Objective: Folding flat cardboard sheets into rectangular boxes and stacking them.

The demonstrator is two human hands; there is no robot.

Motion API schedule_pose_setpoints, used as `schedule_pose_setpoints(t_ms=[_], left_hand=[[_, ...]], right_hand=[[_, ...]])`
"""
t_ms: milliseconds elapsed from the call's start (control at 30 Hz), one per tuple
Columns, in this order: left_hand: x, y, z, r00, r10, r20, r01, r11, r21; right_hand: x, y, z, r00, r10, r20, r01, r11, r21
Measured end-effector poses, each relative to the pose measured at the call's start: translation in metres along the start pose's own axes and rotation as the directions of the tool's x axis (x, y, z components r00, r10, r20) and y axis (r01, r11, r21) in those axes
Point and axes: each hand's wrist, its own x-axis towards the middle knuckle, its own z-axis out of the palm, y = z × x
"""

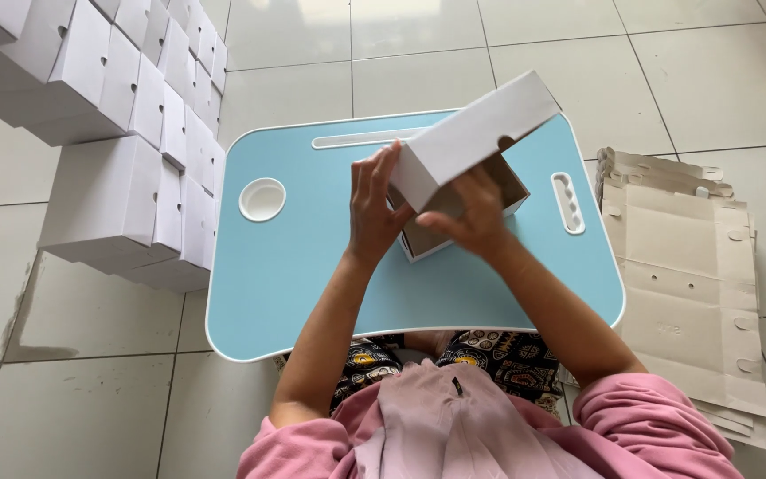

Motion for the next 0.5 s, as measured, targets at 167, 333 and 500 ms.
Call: schedule_pose_setpoints(t_ms=[167, 333, 500], left_hand=[[0.007, 0.011, -0.008, 0.997, 0.071, 0.007, -0.071, 0.997, -0.026], [0.002, 0.005, -0.010, 0.995, 0.100, 0.006, -0.099, 0.992, -0.081], [0.002, 0.009, -0.011, 0.994, 0.108, 0.032, -0.107, 0.993, -0.052]], right_hand=[[0.023, -0.026, -0.008, 0.996, 0.073, -0.057, -0.075, 0.996, -0.037], [0.063, -0.047, -0.045, 0.986, 0.145, 0.076, -0.147, 0.989, 0.021], [0.098, -0.047, -0.063, 0.967, 0.142, 0.211, -0.157, 0.986, 0.054]])
